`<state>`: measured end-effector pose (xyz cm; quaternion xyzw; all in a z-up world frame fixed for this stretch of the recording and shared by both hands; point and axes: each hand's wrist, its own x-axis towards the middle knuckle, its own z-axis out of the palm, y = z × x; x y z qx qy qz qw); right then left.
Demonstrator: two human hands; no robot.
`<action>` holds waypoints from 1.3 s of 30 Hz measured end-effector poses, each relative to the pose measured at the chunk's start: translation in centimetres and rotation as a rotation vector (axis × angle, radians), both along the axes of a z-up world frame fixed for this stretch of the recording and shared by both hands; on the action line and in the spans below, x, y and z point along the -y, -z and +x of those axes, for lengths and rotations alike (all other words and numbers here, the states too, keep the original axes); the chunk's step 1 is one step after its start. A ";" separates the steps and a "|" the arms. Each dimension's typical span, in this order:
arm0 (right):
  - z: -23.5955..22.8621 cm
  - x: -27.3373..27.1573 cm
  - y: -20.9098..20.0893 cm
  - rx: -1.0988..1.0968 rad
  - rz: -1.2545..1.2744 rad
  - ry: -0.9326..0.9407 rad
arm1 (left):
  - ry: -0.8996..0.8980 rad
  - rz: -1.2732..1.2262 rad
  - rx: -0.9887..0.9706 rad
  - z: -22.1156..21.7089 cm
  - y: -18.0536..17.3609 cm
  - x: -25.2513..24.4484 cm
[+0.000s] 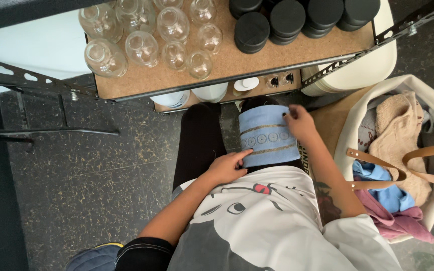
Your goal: The person takes several small towels one by one from a laundry bag, folds each one by hand on their lap, and stacks the folded towels onto a shelf.
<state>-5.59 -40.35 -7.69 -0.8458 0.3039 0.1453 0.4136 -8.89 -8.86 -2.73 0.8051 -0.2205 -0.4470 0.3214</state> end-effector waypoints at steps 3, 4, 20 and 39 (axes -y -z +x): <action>-1.0 -0.9 -2.2 -0.115 0.020 0.033 | -0.006 -0.006 -0.013 0.1 -0.3 -0.1; -1.1 -2.3 -4.8 -0.112 0.022 0.031 | -0.008 -0.004 -0.011 0.1 -0.4 -0.2; -5.1 -3.7 -6.4 -0.193 -0.220 -0.115 | -0.019 -0.023 -0.004 -0.1 -0.3 -0.1; -4.2 -2.8 -4.1 -0.038 0.357 0.231 | -0.388 -0.214 -0.086 1.3 8.4 1.5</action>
